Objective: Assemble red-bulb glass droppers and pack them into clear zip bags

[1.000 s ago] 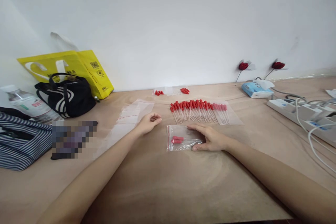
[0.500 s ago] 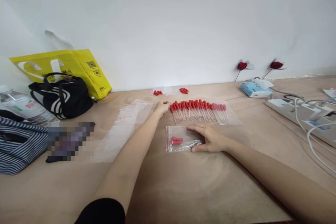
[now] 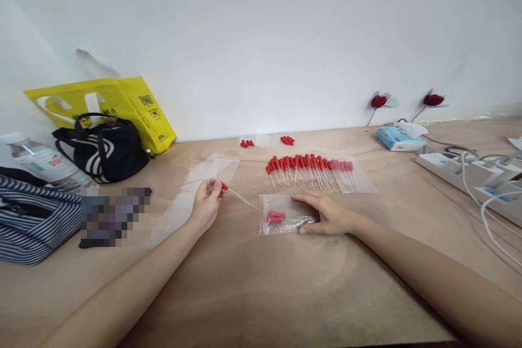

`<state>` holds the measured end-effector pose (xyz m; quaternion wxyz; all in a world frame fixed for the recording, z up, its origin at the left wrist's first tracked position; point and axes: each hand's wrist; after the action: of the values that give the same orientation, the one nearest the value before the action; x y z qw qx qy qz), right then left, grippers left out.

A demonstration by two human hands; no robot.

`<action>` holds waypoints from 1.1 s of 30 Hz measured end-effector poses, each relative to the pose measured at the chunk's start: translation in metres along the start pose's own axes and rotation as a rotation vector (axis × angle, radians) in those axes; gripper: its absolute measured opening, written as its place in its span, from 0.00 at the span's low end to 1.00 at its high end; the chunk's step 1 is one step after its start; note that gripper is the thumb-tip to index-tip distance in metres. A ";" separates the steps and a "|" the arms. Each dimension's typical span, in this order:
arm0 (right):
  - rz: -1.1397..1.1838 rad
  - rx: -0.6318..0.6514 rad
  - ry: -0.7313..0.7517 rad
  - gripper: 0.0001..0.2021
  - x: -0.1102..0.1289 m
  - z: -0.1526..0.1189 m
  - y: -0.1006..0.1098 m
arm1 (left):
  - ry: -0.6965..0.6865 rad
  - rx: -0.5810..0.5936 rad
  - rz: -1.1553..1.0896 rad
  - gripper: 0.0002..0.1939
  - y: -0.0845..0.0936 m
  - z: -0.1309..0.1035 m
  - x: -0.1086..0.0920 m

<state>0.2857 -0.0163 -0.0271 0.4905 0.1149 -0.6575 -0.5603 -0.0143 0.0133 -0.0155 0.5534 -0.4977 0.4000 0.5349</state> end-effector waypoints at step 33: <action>-0.007 0.006 0.000 0.37 0.000 0.001 0.001 | 0.063 0.651 0.571 0.09 -0.047 -0.026 0.004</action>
<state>0.2851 -0.0153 -0.0262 0.4882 0.1186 -0.6586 -0.5602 0.0348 -0.0082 -0.0181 0.4989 -0.1826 0.6861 0.4970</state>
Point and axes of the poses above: each hand's wrist, its own z-axis towards the middle knuckle, its own y-axis out of the back of the hand, x = y × z, and after that the axes turned 12 degrees about x, right-handed
